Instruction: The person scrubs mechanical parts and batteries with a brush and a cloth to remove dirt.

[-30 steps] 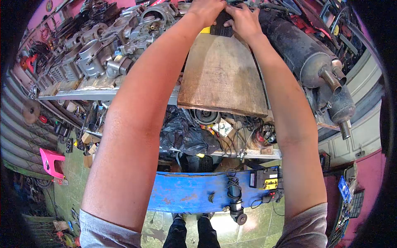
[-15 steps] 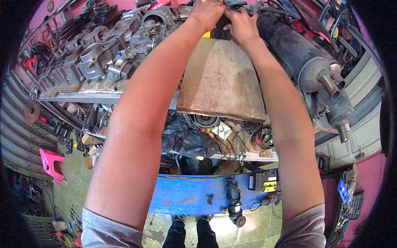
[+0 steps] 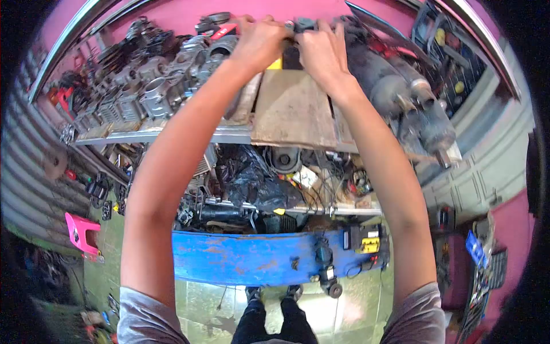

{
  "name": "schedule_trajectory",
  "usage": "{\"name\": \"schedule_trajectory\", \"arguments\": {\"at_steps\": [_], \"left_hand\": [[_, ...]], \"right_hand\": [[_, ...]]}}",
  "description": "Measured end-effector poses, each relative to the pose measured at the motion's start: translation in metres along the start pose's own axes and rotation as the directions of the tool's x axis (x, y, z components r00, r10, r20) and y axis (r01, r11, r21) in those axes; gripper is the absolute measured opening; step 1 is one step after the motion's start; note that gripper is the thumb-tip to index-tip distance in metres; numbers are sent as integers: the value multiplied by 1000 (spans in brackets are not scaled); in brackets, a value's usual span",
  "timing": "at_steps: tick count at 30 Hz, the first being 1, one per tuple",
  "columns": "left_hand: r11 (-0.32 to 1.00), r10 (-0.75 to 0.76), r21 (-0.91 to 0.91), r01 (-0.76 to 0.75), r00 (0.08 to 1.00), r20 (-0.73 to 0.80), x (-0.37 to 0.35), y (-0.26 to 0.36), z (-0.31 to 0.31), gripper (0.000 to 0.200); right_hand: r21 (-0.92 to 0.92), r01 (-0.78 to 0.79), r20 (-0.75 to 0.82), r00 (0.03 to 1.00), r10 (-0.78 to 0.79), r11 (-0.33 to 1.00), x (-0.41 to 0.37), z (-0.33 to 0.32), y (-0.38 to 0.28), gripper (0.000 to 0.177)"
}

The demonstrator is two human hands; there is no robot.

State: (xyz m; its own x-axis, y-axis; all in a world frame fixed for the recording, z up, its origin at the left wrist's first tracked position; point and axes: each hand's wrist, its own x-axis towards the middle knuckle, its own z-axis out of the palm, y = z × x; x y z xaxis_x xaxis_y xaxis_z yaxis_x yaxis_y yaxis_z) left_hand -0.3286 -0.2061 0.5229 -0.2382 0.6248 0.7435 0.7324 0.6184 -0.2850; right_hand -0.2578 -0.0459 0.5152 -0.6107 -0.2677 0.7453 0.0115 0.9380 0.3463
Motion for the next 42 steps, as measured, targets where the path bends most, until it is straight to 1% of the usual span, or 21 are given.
{"name": "schedule_trajectory", "arguments": {"at_steps": [2, 5, 7, 8, 9, 10, 11, 13, 16, 19, 21, 22, 24, 25, 26, 27, 28, 30, 35, 39, 42], "left_hand": [[984, 67, -151, -95, 981, -182, -15, 17, -17, 22], [963, 104, -229, -140, 982, -160, -37, 61, -46, 21], [886, 71, -449, -117, 990, -119, -54, 106, -57, 18], [914, 248, -403, -51, 856, 454, -48, 122, -111, 43], [895, 280, -443, -49, 836, 472, -60, 146, -90, 43], [876, 230, -470, -108, 950, 209, -78, 178, -60, 30], [863, 150, -477, -166, 986, -72, -96, 210, -36, 17], [789, 129, -599, -132, 990, -50, -122, 265, -13, 11], [729, 198, -682, -57, 972, 130, -161, 340, 31, 13], [623, 274, -779, 77, 911, 309, -203, 409, 79, 10], [615, 290, -771, 165, 862, 416, -234, 451, 109, 16], [651, 286, -734, 194, 833, 474, -251, 471, 126, 26], [684, 282, -694, 226, 795, 537, -278, 499, 149, 36], [726, 293, -623, 292, 689, 663, -287, 509, 158, 54], [768, 290, -540, 344, 565, 772, -296, 518, 167, 72], [769, 288, -537, 347, 562, 775, -304, 527, 175, 72], [800, 280, -498, 335, 525, 804, -314, 535, 182, 86], [816, 279, -461, 348, 462, 842, -328, 546, 195, 117], [832, 249, -441, 337, 483, 839, -337, 564, 212, 123], [838, 223, -418, 352, 477, 850, -341, 571, 216, 125], [782, 222, -428, 454, 438, 871, -341, 568, 219, 118]], "right_hand": [[142, 62, -228, 973, -28, 988, -30, -34, 5, 18], [232, 71, -98, 994, -49, 970, -83, -95, 17, 31], [249, 44, -89, 996, -23, 967, -129, -115, 24, 26], [266, 71, -142, 989, -33, 961, -154, -120, 26, 20], [272, 31, -94, 996, -6, 962, -182, -125, 26, 20], [339, -45, 8, 999, 45, 940, -210, -130, 29, 21], [396, -124, 105, 990, 89, 910, -237, -132, 34, 21], [370, -142, 47, 990, 134, 918, -302, -123, 40, 16], [289, -321, 266, 932, 247, 902, -391, -115, 39, 18], [257, -499, 465, 815, 347, 828, -482, -95, 35, 17], [173, -603, 686, 641, 344, 779, -532, -82, 32, 19], [168, -609, 689, 635, 350, 775, -553, -73, 29, 19], [-86, -537, 883, 349, 313, 839, -591, -55, 22, 65], [-86, -539, 885, 344, 312, 838, -612, -45, 17, 65], [-94, -469, 889, 357, 285, 878, -632, -34, 12, 87], [-98, -395, 894, 368, 256, 913, -642, -26, 11, 109], [-90, -354, 935, 292, 202, 931, -651, -14, 14, 125], [-56, -319, 934, 318, 162, 946, -664, 6, 18, 126], [43, -195, 930, 367, 32, 980, -684, 37, 18, 127], [53, -211, 886, 460, 52, 976, -697, 53, 12, 122], [58, -248, 897, 437, 59, 967, -694, 61, 9, 115]]}}
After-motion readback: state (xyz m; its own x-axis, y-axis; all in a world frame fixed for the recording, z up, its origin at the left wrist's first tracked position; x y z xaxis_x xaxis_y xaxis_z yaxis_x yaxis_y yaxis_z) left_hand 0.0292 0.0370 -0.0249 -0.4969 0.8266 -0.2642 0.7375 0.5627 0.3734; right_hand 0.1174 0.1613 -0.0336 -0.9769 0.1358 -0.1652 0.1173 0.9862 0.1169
